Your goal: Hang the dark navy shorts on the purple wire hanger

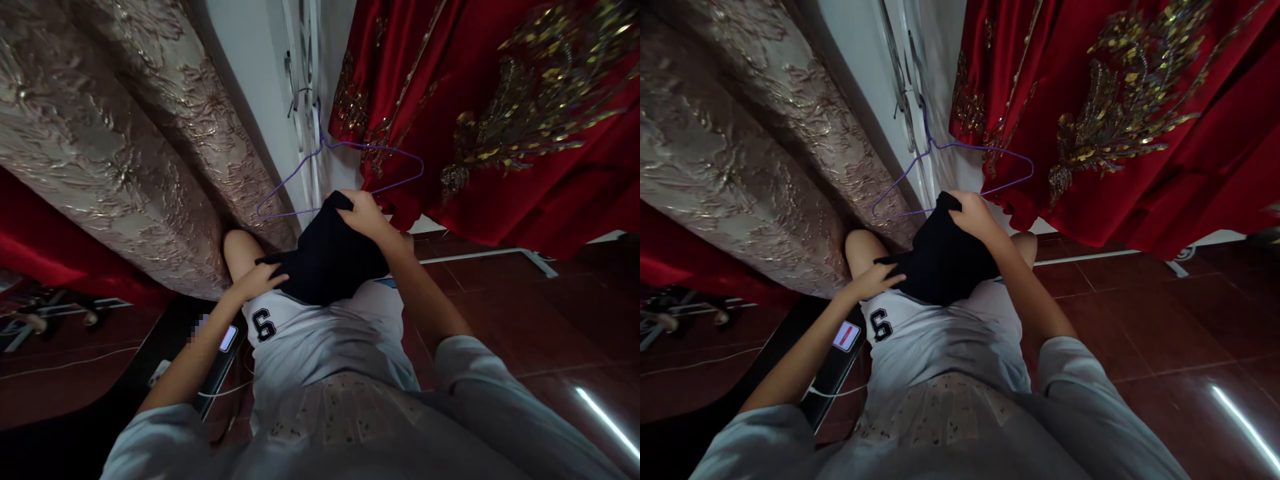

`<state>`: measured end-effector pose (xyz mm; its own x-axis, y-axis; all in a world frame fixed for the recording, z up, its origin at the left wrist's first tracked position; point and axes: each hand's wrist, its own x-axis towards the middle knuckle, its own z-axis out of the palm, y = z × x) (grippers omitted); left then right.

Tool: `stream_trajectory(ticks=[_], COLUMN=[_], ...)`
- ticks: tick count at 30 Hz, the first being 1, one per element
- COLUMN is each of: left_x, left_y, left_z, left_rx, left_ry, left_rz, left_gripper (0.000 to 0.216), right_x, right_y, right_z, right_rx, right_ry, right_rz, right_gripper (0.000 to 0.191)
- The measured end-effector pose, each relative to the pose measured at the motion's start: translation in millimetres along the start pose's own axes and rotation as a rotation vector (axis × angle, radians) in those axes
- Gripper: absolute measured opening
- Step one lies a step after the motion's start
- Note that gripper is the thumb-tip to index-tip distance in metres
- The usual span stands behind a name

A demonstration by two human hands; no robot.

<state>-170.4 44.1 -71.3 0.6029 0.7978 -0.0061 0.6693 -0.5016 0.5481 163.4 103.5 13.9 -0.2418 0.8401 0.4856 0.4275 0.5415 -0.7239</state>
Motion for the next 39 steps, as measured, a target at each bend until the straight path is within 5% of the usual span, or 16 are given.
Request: stream_trajectory(ticks=[6, 14, 17, 23, 30, 39], left_x=[0.6, 70.4, 72.4, 24.8, 20.0, -8.8], left_y=[-25.9, 65.2, 79.6, 57.0, 77.5, 80.8], left_z=[-88.6, -108.0, -116.8, -130.5, -148.0, -151.5], left_rx=[0.243, -0.037, 0.077, 0.221, 0.252, 0.166], left_ry=[0.257, 0.539, 0.469, 0.050, 0.255, 0.187], left_rz=[-0.013, 0.109, 0.084, 0.028, 0.219, 0.304], left_gripper=[0.034, 0.046, 0.047, 0.045, 0.031, 0.035], right_x=[-12.4, -16.3, -20.4, -19.0, -15.5, -13.4], right_y=[35.3, 25.5, 30.7, 38.2, 18.7, 30.6], right_z=[-13.9, -17.5, -22.2, -29.1, 9.4, -2.5], right_rx=[0.021, 0.021, 0.030, 0.002, 0.025, 0.041], right_ry=[-0.004, 0.065, 0.118, 0.162, 0.104, 0.128], right_rz=[0.070, 0.047, 0.038, 0.051, 0.091, 0.089], right_gripper=[0.041, 0.047, 0.043, 0.040, 0.040, 0.039])
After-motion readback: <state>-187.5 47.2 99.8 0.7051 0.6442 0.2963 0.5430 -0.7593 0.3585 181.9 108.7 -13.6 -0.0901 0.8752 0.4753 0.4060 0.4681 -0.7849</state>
